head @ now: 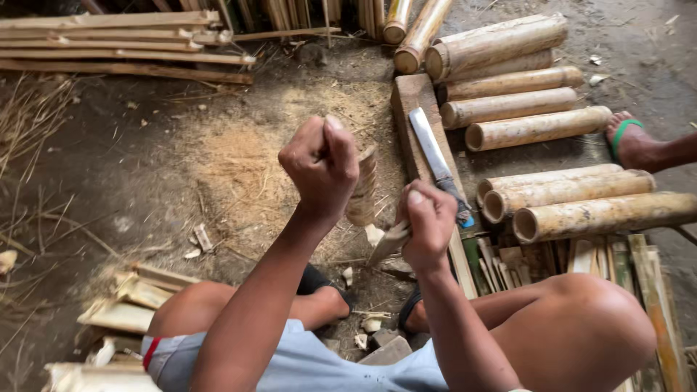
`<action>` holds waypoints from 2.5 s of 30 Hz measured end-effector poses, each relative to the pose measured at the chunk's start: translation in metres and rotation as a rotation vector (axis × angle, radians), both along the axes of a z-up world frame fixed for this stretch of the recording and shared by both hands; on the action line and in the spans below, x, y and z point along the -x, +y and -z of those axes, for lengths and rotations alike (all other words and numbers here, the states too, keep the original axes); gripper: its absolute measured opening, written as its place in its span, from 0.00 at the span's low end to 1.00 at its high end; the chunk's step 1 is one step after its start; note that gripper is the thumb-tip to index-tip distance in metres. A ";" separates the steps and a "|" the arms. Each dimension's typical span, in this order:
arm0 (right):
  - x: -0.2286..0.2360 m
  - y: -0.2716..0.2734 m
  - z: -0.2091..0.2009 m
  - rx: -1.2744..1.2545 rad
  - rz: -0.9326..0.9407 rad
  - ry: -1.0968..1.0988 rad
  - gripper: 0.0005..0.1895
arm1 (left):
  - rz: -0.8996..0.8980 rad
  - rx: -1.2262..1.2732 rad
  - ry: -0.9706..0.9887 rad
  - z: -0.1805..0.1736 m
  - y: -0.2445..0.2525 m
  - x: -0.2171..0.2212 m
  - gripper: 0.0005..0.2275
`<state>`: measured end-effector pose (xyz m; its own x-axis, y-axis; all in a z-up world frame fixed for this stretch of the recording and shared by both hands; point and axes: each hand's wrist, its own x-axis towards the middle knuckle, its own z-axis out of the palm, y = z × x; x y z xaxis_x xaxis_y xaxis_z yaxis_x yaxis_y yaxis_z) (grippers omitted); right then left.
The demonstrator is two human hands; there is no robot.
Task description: The person sits on the ground and uses a machete to split short bamboo segments into thin strips. They repeatedly pick up a bamboo piece, split it with the blade, and place the resulting strips into a pile.
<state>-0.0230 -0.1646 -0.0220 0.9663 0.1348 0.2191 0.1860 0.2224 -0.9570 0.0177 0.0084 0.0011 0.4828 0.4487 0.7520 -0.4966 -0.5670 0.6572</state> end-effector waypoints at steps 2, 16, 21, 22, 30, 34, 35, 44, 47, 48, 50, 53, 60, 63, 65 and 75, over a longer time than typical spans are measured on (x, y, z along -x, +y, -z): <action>0.000 -0.004 -0.004 0.102 -0.010 -0.086 0.19 | 0.033 0.010 -0.040 -0.004 -0.009 -0.006 0.18; -0.022 0.002 0.000 -0.185 0.127 -0.104 0.13 | 0.013 0.018 0.058 0.061 -0.023 -0.010 0.19; -0.040 0.029 0.030 0.045 0.372 -0.229 0.12 | 0.092 0.174 0.231 0.058 -0.045 -0.010 0.22; -0.044 0.029 0.029 0.102 0.421 -0.285 0.13 | 0.123 0.210 0.240 0.059 -0.044 -0.010 0.23; -0.062 0.036 0.044 0.092 0.091 -0.151 0.19 | 0.089 0.276 0.251 0.081 -0.039 -0.021 0.28; -0.065 0.045 0.059 0.113 0.165 -0.182 0.22 | 0.145 0.331 0.339 0.086 -0.017 -0.041 0.27; -0.065 0.047 0.060 0.118 0.143 -0.204 0.22 | 0.157 0.306 0.359 0.087 -0.010 -0.043 0.25; -0.031 0.036 0.058 0.175 0.120 -0.181 0.21 | -0.086 0.273 0.263 0.114 0.030 -0.066 0.20; 0.001 -0.013 0.066 -0.169 0.199 -0.177 0.16 | -0.151 0.673 0.188 0.090 0.100 -0.089 0.17; -0.011 -0.036 0.068 -0.121 0.127 -0.367 0.18 | -0.172 0.805 0.149 0.080 0.117 -0.093 0.17; -0.043 -0.062 0.079 -0.312 0.147 -0.244 0.14 | -0.214 0.895 0.195 0.079 0.118 -0.049 0.17; -0.086 -0.084 0.080 -0.365 0.551 -0.061 0.12 | -0.111 0.766 0.127 0.042 0.091 -0.042 0.18; -0.051 -0.060 0.052 -0.510 0.107 -0.211 0.16 | 0.055 0.275 -0.171 0.001 0.024 -0.006 0.20; -0.020 -0.029 0.037 0.021 0.132 -0.500 0.20 | -0.009 0.163 0.017 0.001 0.011 -0.012 0.21; -0.022 -0.008 0.035 0.237 0.128 -0.523 0.22 | 0.061 0.159 0.042 -0.006 -0.003 -0.001 0.21; -0.012 0.004 0.020 0.012 0.078 -0.150 0.18 | 0.143 0.368 0.046 0.024 -0.027 -0.013 0.23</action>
